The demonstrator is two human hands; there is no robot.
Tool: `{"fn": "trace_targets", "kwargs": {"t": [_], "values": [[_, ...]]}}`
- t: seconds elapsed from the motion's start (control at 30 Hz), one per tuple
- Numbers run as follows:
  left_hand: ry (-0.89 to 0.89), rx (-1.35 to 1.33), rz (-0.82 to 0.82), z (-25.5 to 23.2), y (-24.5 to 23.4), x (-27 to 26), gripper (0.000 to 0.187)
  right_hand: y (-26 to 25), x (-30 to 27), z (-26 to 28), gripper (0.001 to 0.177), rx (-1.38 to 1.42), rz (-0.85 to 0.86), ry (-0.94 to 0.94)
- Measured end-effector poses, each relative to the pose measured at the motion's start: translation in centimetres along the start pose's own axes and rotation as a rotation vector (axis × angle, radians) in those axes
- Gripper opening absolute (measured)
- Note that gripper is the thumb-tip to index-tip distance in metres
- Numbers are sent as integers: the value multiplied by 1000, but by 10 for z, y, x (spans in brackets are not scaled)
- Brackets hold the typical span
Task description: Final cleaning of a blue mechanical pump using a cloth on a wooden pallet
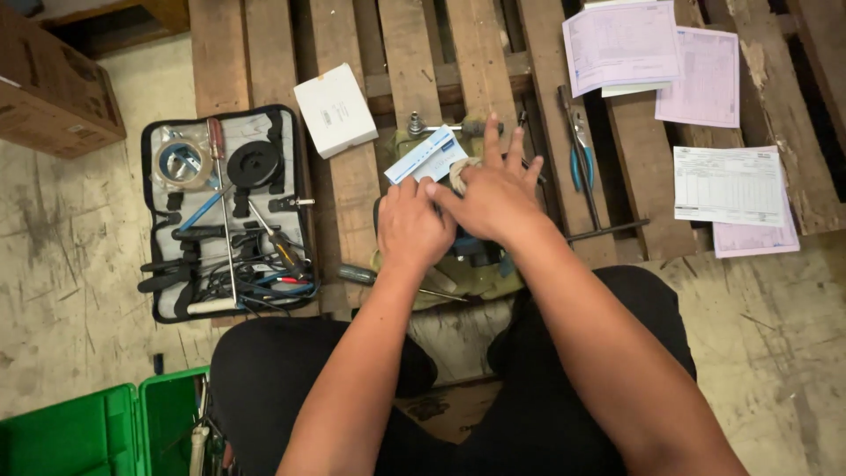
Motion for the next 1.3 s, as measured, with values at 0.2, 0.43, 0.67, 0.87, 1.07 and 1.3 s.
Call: {"fn": "trace_targets", "kwargs": {"t": [0.2, 0.43, 0.67, 0.87, 1.07, 1.3], "values": [[9, -22, -30, -4, -3, 1, 33, 26, 25, -22, 75, 99, 47, -38], [38, 14, -126, 7, 0, -1, 30, 14, 23, -7, 68, 129, 70, -153], [-1, -21, -113, 8, -5, 0, 29, 11, 14, 5, 72, -35, 10, -122], [6, -12, -109, 7, -8, 0, 31, 12, 22, -1, 72, 152, -35, -194], [-3, -25, -186, -1, -22, 2, 23, 19, 18, 0, 66, 9, -44, -154], [4, -41, -125, 4, -13, 0, 30, 16, 26, -7, 65, 164, 8, -193]]}}
Point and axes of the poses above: each hand's wrist, its own x-axis towards the middle knuckle, its own y-axis out of the palm, z = x × y, the point moved 8 cm from there along x, towards the middle knuckle, and after that the axes turned 7 degrees about -z, right-handed, at the moved point
